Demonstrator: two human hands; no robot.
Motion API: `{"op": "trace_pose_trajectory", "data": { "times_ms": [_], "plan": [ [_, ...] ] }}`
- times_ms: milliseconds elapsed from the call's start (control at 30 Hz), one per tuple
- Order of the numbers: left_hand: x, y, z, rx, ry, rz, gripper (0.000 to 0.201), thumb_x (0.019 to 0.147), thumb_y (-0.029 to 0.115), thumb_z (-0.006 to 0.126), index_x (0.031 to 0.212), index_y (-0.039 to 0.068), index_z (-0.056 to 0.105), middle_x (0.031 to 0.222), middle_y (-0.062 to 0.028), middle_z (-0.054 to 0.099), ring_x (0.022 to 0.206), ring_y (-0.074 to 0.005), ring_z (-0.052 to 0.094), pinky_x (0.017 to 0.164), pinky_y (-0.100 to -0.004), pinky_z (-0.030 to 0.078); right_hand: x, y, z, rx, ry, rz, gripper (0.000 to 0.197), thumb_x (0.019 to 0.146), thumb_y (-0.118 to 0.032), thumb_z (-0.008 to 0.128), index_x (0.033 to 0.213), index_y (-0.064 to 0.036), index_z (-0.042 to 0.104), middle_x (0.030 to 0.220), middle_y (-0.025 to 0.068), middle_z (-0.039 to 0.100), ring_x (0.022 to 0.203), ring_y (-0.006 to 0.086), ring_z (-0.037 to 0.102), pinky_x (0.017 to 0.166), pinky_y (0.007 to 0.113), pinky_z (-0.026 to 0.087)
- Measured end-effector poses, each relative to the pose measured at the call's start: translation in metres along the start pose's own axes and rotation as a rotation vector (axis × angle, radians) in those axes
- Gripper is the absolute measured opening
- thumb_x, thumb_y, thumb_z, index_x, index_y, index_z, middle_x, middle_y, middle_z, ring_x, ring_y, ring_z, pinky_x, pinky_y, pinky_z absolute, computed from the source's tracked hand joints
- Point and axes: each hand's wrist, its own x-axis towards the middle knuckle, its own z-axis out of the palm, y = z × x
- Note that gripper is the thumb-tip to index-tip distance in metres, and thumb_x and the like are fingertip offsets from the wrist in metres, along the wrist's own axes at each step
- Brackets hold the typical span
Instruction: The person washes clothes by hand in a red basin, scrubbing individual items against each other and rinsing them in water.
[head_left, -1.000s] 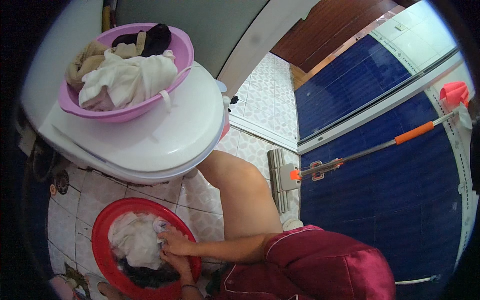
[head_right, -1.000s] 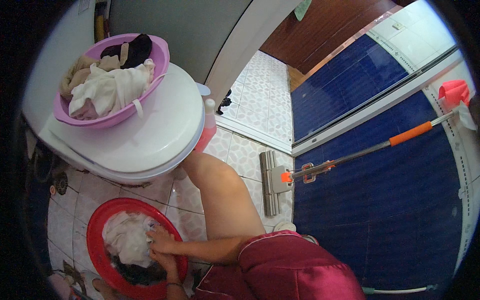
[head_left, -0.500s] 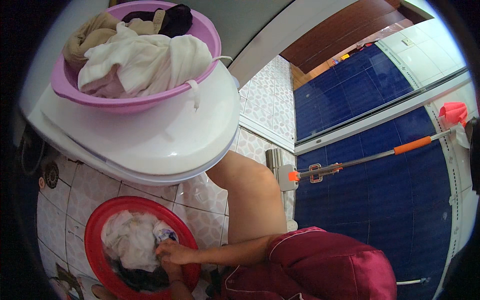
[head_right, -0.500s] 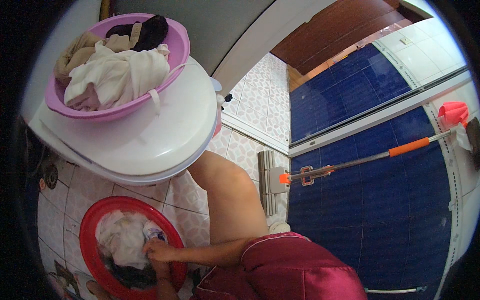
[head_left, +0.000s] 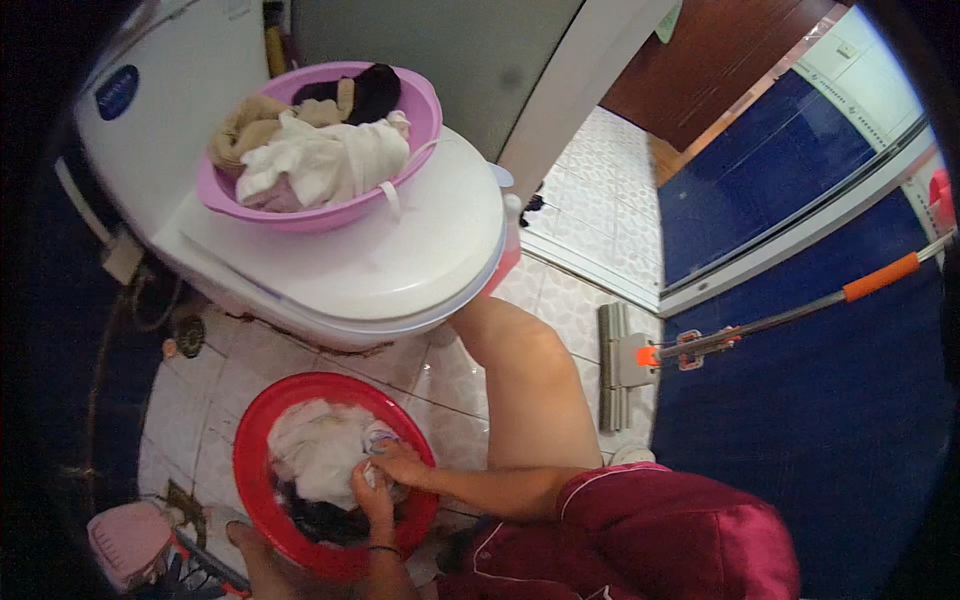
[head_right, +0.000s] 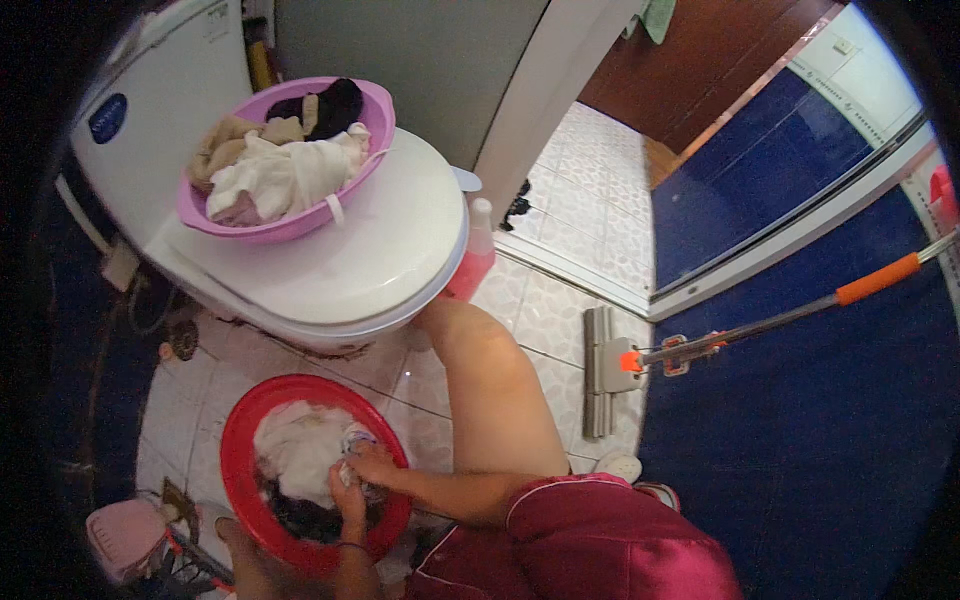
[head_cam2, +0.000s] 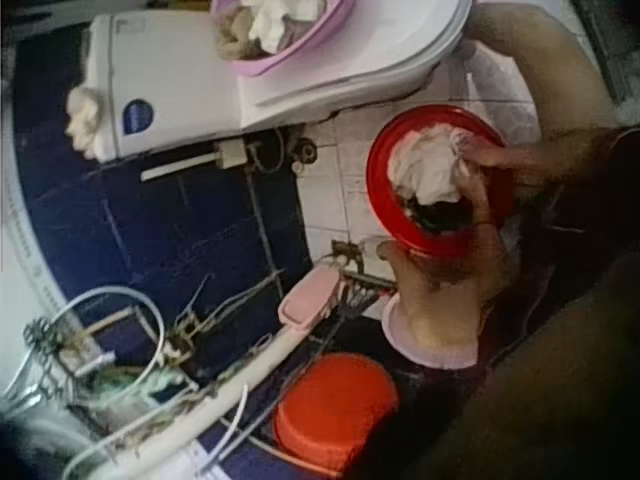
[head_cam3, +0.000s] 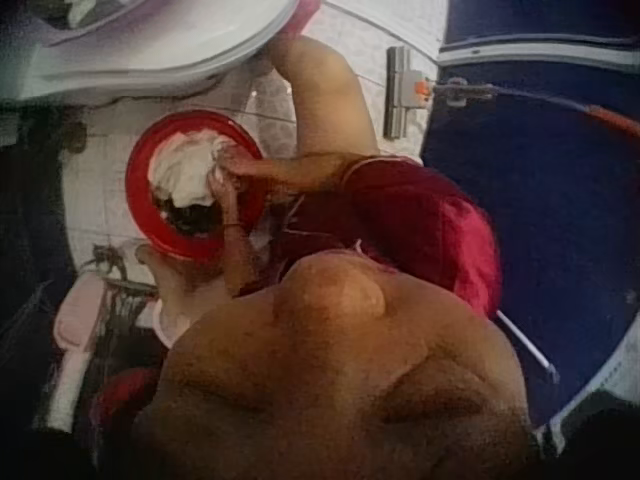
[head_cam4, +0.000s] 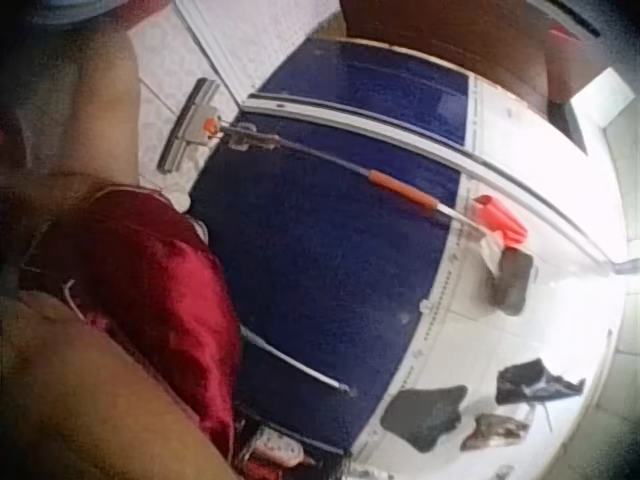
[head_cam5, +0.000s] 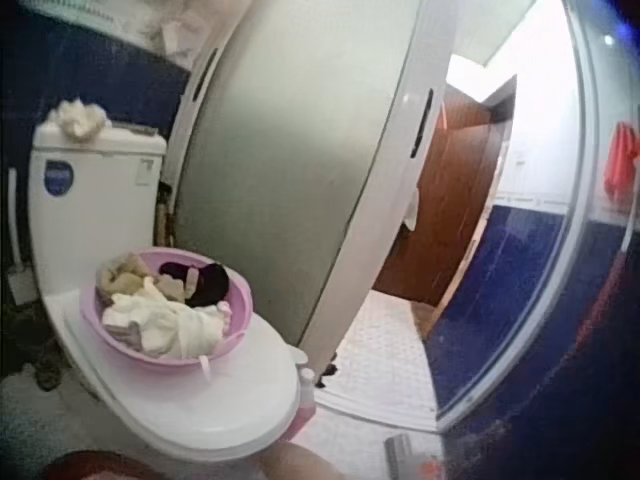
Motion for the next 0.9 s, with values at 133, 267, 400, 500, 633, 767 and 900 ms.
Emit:
{"op": "trace_pose_trajectory", "data": {
  "times_ms": [133, 267, 400, 500, 633, 767, 900],
  "plan": [
    [0.001, 0.058, -0.028, -0.511, 0.201, -0.254, 0.036, 0.062, 0.0, 0.042, 0.098, 0.0, 0.043, 0.089, -0.0091, 0.046, 0.08, -0.0184, 0.045, 0.073, -0.0264, 0.038, -0.015, -0.041, -0.021, 0.764, -0.151, 0.222, 0.039, 0.076, -0.036, 0.043, 0.102, -0.0081, 0.045, 0.101, 0.0111, 0.049, 0.095, 0.0252, 0.044, 0.078, 0.039, 0.036],
    [-0.018, 0.104, -0.033, -0.338, 0.216, -0.086, 0.029, 0.067, 0.006, 0.049, 0.095, 0.0, 0.044, 0.089, -0.0097, 0.047, 0.08, -0.0184, 0.045, 0.073, -0.0276, 0.037, -0.018, -0.043, -0.023, 1.363, -0.526, 0.513, 0.029, 0.078, -0.034, 0.04, 0.088, -0.0096, 0.052, 0.082, 0.0059, 0.055, 0.074, 0.0215, 0.052, 0.068, 0.037, 0.043],
    [-0.041, 0.109, -0.045, 0.009, 0.21, 0.001, 0.019, 0.066, 0.018, 0.058, 0.074, 0.002, 0.049, 0.085, -0.0115, 0.049, 0.078, -0.0264, 0.046, 0.073, -0.0346, 0.036, -0.05, -0.077, -0.037, 1.511, -0.711, 0.481, 0.026, 0.079, -0.031, 0.039, 0.083, -0.0095, 0.053, 0.077, 0.0052, 0.055, 0.069, 0.0201, 0.052, 0.066, 0.036, 0.044],
    [-0.052, 0.125, -0.042, 0.546, 0.369, 0.36, 0.014, 0.066, 0.014, 0.057, 0.068, 0.003, 0.049, 0.085, -0.013, 0.047, 0.08, -0.0287, 0.044, 0.072, -0.0349, 0.035, -0.06, -0.081, -0.051, 1.503, -0.753, 0.422, 0.032, 0.079, -0.036, 0.038, 0.091, -0.0095, 0.051, 0.087, 0.008, 0.054, 0.077, 0.0229, 0.052, 0.069, 0.039, 0.043],
    [-0.04, 0.126, -0.048, 0.309, 0.227, 0.545, 0.014, 0.063, 0.013, 0.056, 0.062, 0.003, 0.048, 0.09, -0.0142, 0.049, 0.084, -0.0304, 0.046, 0.074, -0.037, 0.036, -0.068, -0.09, -0.066, 1.521, -0.599, 0.393, 0.034, 0.078, -0.039, 0.041, 0.091, -0.0095, 0.05, 0.083, 0.008, 0.053, 0.075, 0.0229, 0.052, 0.067, 0.038, 0.043],
    [-0.042, 0.116, -0.055, 0.239, 0.138, 0.569, 0.014, 0.061, 0.01, 0.057, 0.065, 0.003, 0.046, 0.083, -0.013, 0.051, 0.079, -0.0282, 0.049, 0.073, -0.0355, 0.038, -0.075, -0.109, -0.08, 1.381, -0.51, 0.425, 0.044, 0.074, -0.047, 0.044, 0.09, -0.0062, 0.05, 0.084, 0.0099, 0.053, 0.072, 0.0225, 0.052, 0.065, 0.037, 0.043],
    [-0.047, 0.134, -0.03, 0.219, 0.081, 0.614, 0.023, 0.061, 0.015, 0.059, 0.078, 0.004, 0.048, 0.084, -0.0127, 0.048, 0.082, -0.0288, 0.045, 0.076, -0.0379, 0.035, -0.048, -0.065, -0.077, 1.47, -0.757, 0.454, 0.047, 0.071, -0.051, 0.045, 0.081, -0.006, 0.052, 0.073, 0.0095, 0.055, 0.064, 0.0248, 0.052, 0.063, 0.043, 0.041]
  ]
}}
